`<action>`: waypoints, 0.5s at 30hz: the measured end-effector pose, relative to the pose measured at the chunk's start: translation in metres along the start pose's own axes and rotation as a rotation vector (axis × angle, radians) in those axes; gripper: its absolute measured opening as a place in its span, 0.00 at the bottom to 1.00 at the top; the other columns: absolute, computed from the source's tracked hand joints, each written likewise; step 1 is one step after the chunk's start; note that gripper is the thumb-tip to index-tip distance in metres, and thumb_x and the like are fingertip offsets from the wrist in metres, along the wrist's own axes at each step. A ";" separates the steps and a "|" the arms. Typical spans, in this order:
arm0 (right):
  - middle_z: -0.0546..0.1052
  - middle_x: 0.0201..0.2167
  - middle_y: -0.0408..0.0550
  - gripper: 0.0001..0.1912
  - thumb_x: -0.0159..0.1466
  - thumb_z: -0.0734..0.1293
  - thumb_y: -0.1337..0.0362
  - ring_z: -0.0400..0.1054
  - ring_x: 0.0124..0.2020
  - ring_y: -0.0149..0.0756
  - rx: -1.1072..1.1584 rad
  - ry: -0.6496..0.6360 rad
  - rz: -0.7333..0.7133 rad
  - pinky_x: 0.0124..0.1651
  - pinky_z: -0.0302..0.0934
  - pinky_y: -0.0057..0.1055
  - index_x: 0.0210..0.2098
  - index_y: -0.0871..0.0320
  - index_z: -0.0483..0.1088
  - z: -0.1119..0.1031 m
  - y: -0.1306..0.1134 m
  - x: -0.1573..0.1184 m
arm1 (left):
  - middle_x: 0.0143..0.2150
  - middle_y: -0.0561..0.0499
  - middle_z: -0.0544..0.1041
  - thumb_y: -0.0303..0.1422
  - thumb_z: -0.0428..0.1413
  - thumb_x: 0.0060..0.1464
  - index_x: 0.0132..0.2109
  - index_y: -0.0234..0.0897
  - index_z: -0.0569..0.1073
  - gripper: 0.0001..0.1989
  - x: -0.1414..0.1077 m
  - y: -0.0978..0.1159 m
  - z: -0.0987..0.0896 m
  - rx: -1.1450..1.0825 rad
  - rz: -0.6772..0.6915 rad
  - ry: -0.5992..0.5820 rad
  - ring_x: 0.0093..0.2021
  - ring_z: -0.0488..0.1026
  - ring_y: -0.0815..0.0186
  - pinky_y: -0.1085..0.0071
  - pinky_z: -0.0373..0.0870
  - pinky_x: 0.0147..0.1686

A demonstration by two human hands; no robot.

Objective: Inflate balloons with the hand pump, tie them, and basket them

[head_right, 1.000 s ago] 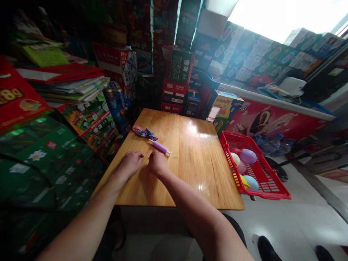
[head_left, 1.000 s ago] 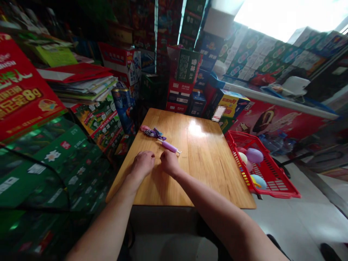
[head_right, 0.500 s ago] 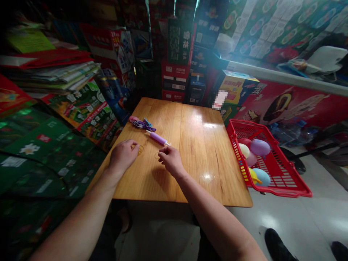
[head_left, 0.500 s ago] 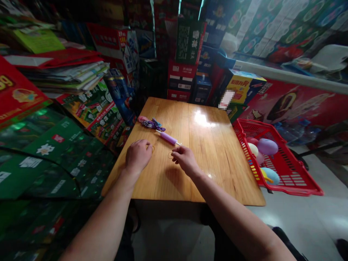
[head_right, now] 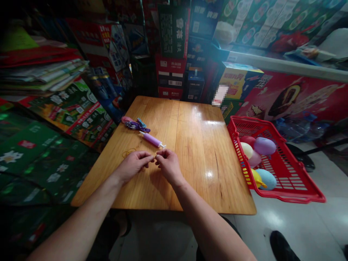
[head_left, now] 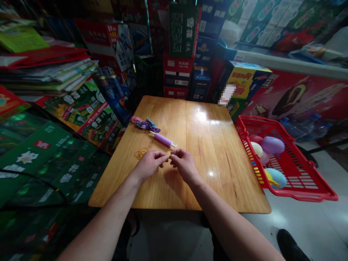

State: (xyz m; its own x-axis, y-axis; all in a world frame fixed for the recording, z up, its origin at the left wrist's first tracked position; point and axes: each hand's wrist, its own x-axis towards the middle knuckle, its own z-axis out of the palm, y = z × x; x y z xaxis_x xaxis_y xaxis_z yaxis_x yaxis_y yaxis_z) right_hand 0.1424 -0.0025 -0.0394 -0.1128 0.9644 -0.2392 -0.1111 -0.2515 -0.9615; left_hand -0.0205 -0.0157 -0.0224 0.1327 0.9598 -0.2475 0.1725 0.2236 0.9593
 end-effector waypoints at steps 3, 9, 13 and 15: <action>0.73 0.25 0.41 0.09 0.55 0.71 0.62 0.69 0.24 0.29 -0.007 0.005 0.004 0.24 0.59 0.24 0.34 0.59 0.71 0.000 0.003 0.000 | 0.27 0.51 0.74 0.41 0.60 0.54 0.37 0.36 0.78 0.12 0.002 0.000 0.001 -0.093 0.025 0.042 0.25 0.65 0.70 0.75 0.57 0.22; 0.73 0.24 0.41 0.09 0.56 0.71 0.61 0.69 0.23 0.29 -0.016 -0.013 0.009 0.25 0.59 0.24 0.33 0.59 0.71 0.011 0.000 -0.004 | 0.26 0.52 0.71 0.40 0.59 0.53 0.34 0.35 0.75 0.11 0.003 -0.006 0.000 -0.280 0.068 0.049 0.25 0.65 0.70 0.73 0.60 0.26; 0.72 0.24 0.41 0.07 0.55 0.70 0.63 0.67 0.22 0.28 -0.039 -0.026 -0.005 0.24 0.58 0.25 0.33 0.59 0.70 0.020 -0.002 -0.004 | 0.24 0.53 0.71 0.38 0.58 0.53 0.32 0.36 0.74 0.09 -0.002 -0.002 -0.008 -0.192 0.092 0.105 0.24 0.65 0.70 0.73 0.59 0.25; 0.73 0.25 0.42 0.07 0.56 0.69 0.63 0.67 0.23 0.29 -0.067 -0.034 -0.013 0.24 0.58 0.25 0.34 0.59 0.71 0.022 0.000 -0.004 | 0.23 0.53 0.71 0.38 0.58 0.53 0.31 0.36 0.74 0.09 -0.004 -0.001 -0.015 -0.147 0.106 0.122 0.24 0.65 0.70 0.73 0.58 0.25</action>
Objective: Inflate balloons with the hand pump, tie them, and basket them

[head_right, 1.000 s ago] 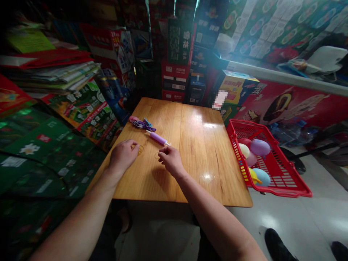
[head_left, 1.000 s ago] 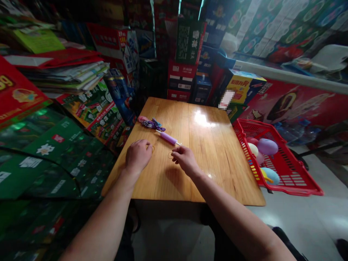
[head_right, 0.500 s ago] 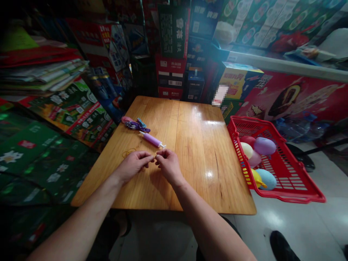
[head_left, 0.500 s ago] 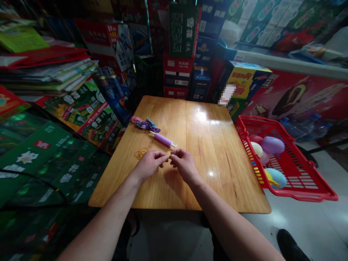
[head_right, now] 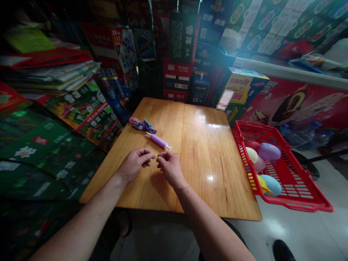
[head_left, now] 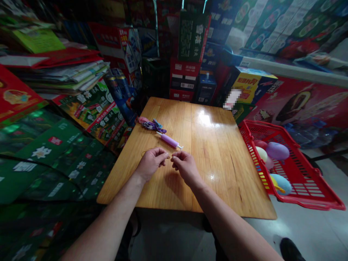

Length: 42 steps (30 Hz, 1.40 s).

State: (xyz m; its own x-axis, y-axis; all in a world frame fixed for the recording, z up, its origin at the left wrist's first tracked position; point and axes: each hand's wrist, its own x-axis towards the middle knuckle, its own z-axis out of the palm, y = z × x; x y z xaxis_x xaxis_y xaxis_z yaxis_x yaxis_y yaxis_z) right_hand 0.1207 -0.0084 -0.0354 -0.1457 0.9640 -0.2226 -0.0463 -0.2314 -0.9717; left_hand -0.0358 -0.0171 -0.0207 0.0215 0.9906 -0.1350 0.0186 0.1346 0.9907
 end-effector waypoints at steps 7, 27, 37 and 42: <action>0.77 0.30 0.46 0.08 0.64 0.65 0.61 0.71 0.32 0.35 -0.476 0.094 -0.350 0.38 0.63 0.31 0.34 0.57 0.74 0.008 -0.005 0.007 | 0.26 0.51 0.76 0.38 0.59 0.53 0.30 0.38 0.75 0.09 0.006 -0.011 -0.032 0.419 0.120 0.192 0.28 0.71 0.64 0.69 0.65 0.30; 0.78 0.44 0.60 0.15 0.70 0.58 0.63 0.74 0.44 0.44 -1.352 0.062 -0.293 0.47 0.63 0.34 0.47 0.60 0.74 0.097 -0.034 0.158 | 0.36 0.47 0.81 0.26 0.58 0.52 0.35 0.38 0.80 0.06 0.008 -0.011 -0.060 0.552 0.123 0.138 0.37 0.77 0.60 0.68 0.67 0.38; 0.80 0.40 0.61 0.15 0.68 0.60 0.65 0.75 0.41 0.44 -1.293 0.143 -0.304 0.43 0.64 0.32 0.42 0.63 0.77 0.103 -0.039 0.163 | 0.34 0.48 0.81 0.29 0.57 0.53 0.34 0.38 0.78 0.04 0.004 -0.001 -0.056 0.546 0.119 0.154 0.35 0.76 0.61 0.67 0.65 0.36; 0.81 0.42 0.60 0.19 0.70 0.55 0.65 0.74 0.44 0.42 -1.252 0.206 -0.346 0.46 0.62 0.30 0.44 0.63 0.77 0.079 -0.058 0.168 | 0.35 0.47 0.81 0.33 0.58 0.55 0.35 0.39 0.78 0.05 0.005 -0.006 -0.060 0.527 0.129 0.198 0.36 0.76 0.60 0.67 0.65 0.36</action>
State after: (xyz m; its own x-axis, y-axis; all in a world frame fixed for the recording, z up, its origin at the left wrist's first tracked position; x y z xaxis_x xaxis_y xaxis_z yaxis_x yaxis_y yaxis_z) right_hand 0.0205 0.1564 -0.0102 -0.1541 0.9764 0.1514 0.9071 0.2005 -0.3700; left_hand -0.0957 -0.0117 -0.0267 -0.1295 0.9907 0.0426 0.5249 0.0321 0.8506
